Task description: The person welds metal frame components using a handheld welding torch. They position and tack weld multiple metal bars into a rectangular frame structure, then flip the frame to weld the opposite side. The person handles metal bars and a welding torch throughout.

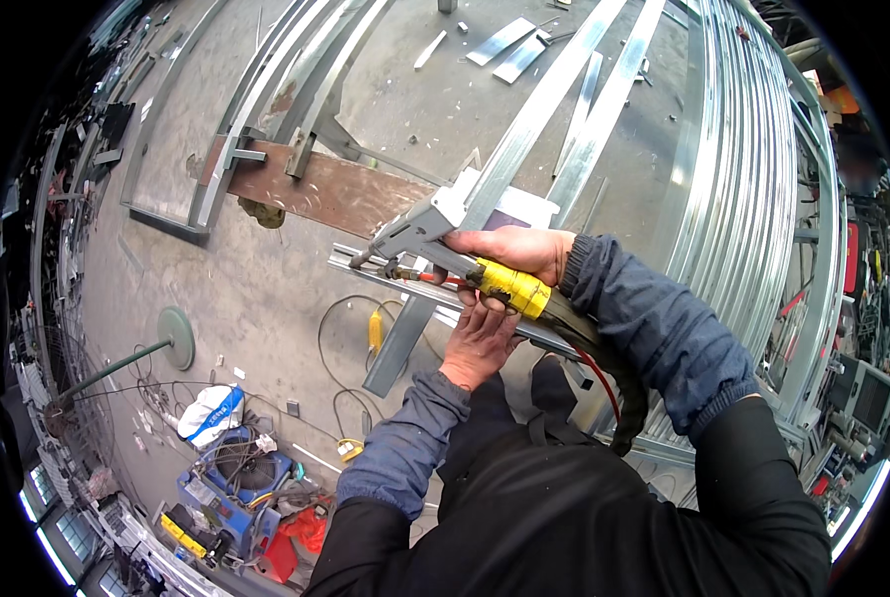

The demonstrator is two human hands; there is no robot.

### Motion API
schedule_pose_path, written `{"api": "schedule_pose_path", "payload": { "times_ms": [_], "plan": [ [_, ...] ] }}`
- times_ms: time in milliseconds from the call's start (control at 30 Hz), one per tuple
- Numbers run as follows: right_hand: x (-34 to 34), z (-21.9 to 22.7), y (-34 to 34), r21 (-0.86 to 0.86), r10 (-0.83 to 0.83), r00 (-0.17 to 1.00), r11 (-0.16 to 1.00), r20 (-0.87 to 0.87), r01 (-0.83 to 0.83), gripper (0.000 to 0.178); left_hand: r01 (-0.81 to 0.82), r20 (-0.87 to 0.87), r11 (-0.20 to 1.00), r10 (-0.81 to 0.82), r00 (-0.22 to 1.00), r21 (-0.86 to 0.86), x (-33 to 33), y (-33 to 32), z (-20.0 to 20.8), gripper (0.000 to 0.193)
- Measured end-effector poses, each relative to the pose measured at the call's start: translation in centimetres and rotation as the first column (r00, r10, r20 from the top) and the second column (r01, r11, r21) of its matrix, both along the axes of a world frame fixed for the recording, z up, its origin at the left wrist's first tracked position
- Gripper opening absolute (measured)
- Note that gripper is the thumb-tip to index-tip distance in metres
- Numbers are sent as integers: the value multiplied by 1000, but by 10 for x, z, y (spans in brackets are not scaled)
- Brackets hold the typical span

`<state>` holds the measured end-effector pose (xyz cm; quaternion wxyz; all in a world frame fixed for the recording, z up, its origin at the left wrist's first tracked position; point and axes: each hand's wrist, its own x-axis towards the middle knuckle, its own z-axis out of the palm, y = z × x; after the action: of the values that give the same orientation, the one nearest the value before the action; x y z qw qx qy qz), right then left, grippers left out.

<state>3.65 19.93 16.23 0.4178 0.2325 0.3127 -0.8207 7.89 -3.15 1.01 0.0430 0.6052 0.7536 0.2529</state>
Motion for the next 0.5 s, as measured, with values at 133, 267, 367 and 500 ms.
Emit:
{"api": "schedule_pose_path", "payload": {
  "times_ms": [133, 267, 367, 500],
  "plan": [
    [2, -20, 8, -42, -2, 1000, 999, 4, 2, 59, 1, 46, 1000, -2, 999, 21, 0, 0, 7, 73],
    [2, -21, 10, -32, -6, 1000, 999, -5, 6, 59, -10, 44, 1000, 9, 999, 26, -1, 1, 15, 73],
    [1, -25, 11, -21, 22, 1000, 1000, -9, -23, 58, -3, 36, 1000, 2, 999, 20, -2, 2, 15, 74],
    [-1, -17, 10, 24, 57, 998, 998, -24, -56, 58, -6, 10, 1000, 6, 1000, 7, -2, 0, 14, 76]
  ]
}}
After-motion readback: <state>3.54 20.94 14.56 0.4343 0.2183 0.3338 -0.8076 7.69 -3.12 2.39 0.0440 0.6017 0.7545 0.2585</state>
